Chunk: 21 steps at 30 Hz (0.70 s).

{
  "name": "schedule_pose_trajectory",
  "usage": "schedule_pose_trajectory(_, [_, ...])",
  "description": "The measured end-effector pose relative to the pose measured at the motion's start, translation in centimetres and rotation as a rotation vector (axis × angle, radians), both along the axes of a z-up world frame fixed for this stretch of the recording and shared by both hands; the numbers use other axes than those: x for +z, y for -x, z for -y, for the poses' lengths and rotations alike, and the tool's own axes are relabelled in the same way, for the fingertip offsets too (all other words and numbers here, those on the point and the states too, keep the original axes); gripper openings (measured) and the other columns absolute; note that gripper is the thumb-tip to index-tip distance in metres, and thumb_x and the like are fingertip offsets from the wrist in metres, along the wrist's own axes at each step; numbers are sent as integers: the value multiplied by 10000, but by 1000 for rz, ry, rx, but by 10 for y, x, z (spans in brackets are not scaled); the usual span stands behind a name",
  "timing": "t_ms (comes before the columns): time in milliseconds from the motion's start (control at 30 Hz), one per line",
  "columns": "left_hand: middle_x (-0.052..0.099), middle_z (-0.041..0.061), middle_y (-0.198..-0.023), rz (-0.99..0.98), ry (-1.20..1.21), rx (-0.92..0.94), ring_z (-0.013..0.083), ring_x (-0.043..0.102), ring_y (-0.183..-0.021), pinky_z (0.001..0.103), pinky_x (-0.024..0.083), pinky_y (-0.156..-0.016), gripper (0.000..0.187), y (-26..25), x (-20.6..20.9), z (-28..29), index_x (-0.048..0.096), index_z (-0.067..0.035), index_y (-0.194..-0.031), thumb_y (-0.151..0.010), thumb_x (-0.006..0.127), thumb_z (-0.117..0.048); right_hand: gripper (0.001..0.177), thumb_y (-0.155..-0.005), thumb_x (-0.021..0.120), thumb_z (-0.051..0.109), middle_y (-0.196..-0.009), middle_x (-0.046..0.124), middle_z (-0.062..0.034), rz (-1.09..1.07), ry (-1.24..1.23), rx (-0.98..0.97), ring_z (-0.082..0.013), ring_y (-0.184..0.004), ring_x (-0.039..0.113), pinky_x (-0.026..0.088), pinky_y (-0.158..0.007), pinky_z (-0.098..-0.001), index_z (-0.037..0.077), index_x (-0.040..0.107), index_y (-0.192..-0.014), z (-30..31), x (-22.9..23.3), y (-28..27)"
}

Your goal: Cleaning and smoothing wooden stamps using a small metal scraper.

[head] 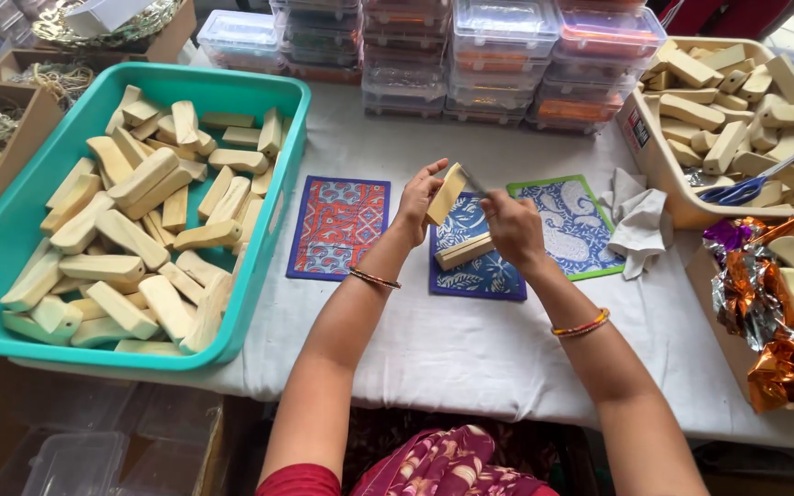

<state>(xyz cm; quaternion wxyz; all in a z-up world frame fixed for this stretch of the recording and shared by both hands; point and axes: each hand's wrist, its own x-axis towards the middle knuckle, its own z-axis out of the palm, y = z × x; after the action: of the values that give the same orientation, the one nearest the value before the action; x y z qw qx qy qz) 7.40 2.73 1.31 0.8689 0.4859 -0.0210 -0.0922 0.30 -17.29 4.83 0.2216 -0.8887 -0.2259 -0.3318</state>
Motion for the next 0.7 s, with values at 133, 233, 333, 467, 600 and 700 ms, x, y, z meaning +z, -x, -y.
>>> schedule_pose_trajectory(133, [706, 112, -1097, -46, 205, -82, 180, 700, -913, 310, 604, -783, 444, 3, 10, 3, 551, -63, -1398, -968, 453, -105, 239, -1007, 672, 290, -615, 662, -77, 82, 482, 241, -264, -504, 616, 554, -862, -472, 81, 664, -892, -3, 26, -12])
schedule_pose_trajectory(233, [698, 108, -1098, -29, 253, -92, 167, 691, -914, 292, 599, -785, 437, 1, -16, 7, 569, -53, -1385, -971, 436, -99, 155, -1044, 675, 219, -763, 713, -72, 84, 228, -43, -270, -621, 651, 523, -744, -425, 117, 673, -928, 2, 9, -27])
schedule_pose_trajectory(333, [694, 94, -1148, 39, 232, -42, 150, 687, -953, 268, 588, -815, 436, -1, -33, 8, 589, -40, -1392, -982, 446, -83, 81, -985, 660, 166, -719, 685, -66, 161, 374, 320, -237, -620, 671, 540, -773, -423, 91, 681, -963, -3, -2, -29])
schedule_pose_trajectory(467, [695, 116, -1167, 90, 253, -2, 171, 689, -973, 285, 579, -845, 426, -1, -44, 9, 586, -30, -1389, -986, 452, -67, 103, -1033, 658, 183, -731, 692, -87, -7, 285, 99, -262, -655, 678, 545, -742, -403, 99, 683, -978, -4, -32, -34])
schedule_pose_trajectory(600, [698, 99, -1185, 100, 316, -12, 164, 698, -1010, 286, 580, -890, 419, -7, -37, 12, 576, -26, -1387, -989, 451, -65, 170, -981, 650, 244, -738, 707, -82, 114, 233, 306, -250, -667, 696, 524, -743, -409, 74, 661, -976, -12, -7, -23])
schedule_pose_trajectory(700, [712, 105, -1173, 65, 319, -42, 162, 706, -999, 282, 581, -886, 453, -1, -34, 14, 574, -14, -1389, -961, 431, -52, 211, -1040, 636, 263, -690, 691, -91, 2, 215, -37, -279, -613, 650, 512, -726, -420, 97, 639, -911, -1, -2, -33])
